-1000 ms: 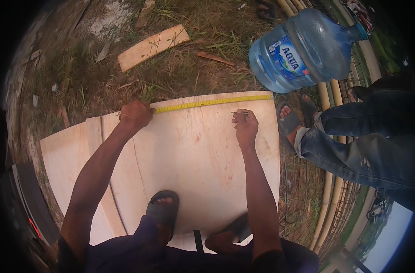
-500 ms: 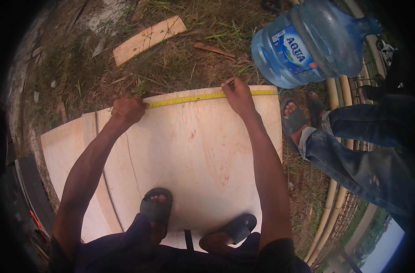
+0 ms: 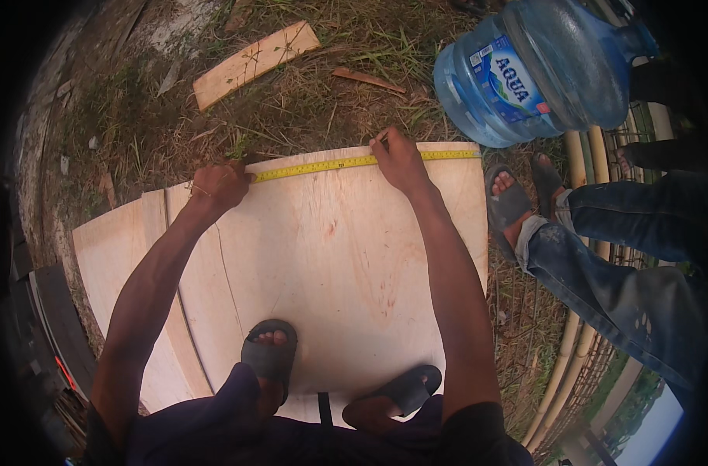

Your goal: The person measures a large plywood sheet with a tape measure and marks it with a pencil. They then use a thin wooden strip as a straightedge to draw a long line across the sheet.

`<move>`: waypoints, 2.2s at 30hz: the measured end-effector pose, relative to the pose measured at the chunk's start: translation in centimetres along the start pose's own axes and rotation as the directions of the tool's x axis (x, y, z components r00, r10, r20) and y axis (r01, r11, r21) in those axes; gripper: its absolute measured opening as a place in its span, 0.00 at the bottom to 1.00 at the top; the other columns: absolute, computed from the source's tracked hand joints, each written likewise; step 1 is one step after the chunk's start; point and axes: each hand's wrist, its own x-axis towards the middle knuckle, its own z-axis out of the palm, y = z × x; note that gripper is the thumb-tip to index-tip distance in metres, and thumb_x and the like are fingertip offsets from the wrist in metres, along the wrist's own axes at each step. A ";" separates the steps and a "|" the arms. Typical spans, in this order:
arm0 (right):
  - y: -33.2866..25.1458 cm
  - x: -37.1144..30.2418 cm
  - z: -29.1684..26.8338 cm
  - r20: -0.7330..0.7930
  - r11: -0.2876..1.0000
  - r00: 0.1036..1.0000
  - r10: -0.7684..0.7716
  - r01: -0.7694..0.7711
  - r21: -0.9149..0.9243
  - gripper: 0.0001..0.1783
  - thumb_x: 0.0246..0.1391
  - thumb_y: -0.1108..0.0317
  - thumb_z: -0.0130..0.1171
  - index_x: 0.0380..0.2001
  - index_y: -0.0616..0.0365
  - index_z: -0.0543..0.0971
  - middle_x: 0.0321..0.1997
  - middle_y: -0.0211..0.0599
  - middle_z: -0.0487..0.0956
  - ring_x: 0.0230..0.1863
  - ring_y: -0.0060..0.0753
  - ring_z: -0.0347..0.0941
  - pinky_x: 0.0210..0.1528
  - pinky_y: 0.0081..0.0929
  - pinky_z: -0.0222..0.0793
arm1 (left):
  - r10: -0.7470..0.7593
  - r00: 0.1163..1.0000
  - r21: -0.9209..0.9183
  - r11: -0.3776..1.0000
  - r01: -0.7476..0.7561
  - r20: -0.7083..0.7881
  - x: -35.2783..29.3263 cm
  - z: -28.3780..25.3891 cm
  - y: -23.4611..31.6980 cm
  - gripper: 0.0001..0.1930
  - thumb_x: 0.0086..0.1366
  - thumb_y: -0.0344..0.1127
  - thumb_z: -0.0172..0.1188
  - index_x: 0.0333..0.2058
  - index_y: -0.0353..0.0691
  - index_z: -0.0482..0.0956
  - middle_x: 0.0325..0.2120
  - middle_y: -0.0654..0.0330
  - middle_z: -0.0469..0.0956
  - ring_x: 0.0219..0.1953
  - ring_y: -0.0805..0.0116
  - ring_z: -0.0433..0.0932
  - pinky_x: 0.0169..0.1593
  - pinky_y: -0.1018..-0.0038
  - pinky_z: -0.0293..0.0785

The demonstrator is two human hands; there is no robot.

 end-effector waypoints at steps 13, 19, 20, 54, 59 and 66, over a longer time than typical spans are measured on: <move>0.8 0.2 0.3 0.002 0.999 1.000 -0.014 0.014 -0.039 0.13 0.65 0.61 0.58 0.40 0.62 0.75 0.34 0.53 0.81 0.41 0.54 0.79 0.46 0.44 0.72 | 0.036 0.997 0.040 0.998 -0.039 0.074 0.3 -0.3 -0.1 0.21 0.72 0.51 0.51 0.47 0.41 0.80 0.36 0.48 0.85 0.40 0.47 0.85 0.43 0.53 0.79; -0.3 -0.2 -0.1 0.025 0.999 0.999 0.029 -0.029 0.020 0.13 0.65 0.62 0.58 0.41 0.62 0.76 0.35 0.51 0.83 0.39 0.48 0.82 0.44 0.39 0.74 | 0.022 0.994 0.029 0.999 -0.026 0.109 0.2 -0.5 -0.1 0.21 0.73 0.51 0.50 0.49 0.40 0.80 0.36 0.47 0.84 0.40 0.46 0.85 0.42 0.52 0.79; -0.4 -0.2 0.0 0.020 0.999 0.999 0.029 -0.030 0.021 0.13 0.65 0.62 0.58 0.41 0.62 0.76 0.35 0.51 0.84 0.40 0.48 0.82 0.44 0.39 0.74 | 0.019 0.994 0.033 0.999 -0.023 0.107 0.2 -0.5 -0.1 0.21 0.73 0.51 0.50 0.49 0.40 0.80 0.36 0.46 0.84 0.40 0.46 0.85 0.42 0.53 0.79; 0.7 0.1 0.2 -0.007 0.999 1.000 0.022 -0.022 -0.042 0.12 0.65 0.63 0.57 0.41 0.62 0.75 0.36 0.50 0.84 0.43 0.49 0.81 0.47 0.39 0.73 | -0.013 0.991 0.028 1.000 0.010 0.130 0.7 -0.1 0.0 0.21 0.73 0.52 0.50 0.48 0.42 0.80 0.36 0.50 0.85 0.39 0.49 0.85 0.42 0.54 0.79; 1.1 0.0 0.1 0.001 0.998 1.000 0.031 -0.031 0.054 0.11 0.65 0.63 0.57 0.41 0.61 0.75 0.36 0.50 0.84 0.42 0.49 0.82 0.47 0.39 0.73 | -0.015 0.985 0.023 1.000 0.012 0.171 0.9 -0.2 0.1 0.21 0.73 0.52 0.50 0.48 0.43 0.80 0.37 0.49 0.85 0.40 0.49 0.85 0.44 0.54 0.79; 0.5 0.0 0.6 -0.023 0.997 1.000 -0.018 0.019 0.074 0.10 0.65 0.64 0.58 0.40 0.62 0.75 0.35 0.48 0.84 0.40 0.47 0.82 0.44 0.38 0.73 | -0.011 0.984 0.045 0.999 0.003 0.179 0.8 -0.2 -0.1 0.21 0.73 0.53 0.50 0.49 0.44 0.81 0.37 0.49 0.85 0.42 0.50 0.85 0.44 0.55 0.79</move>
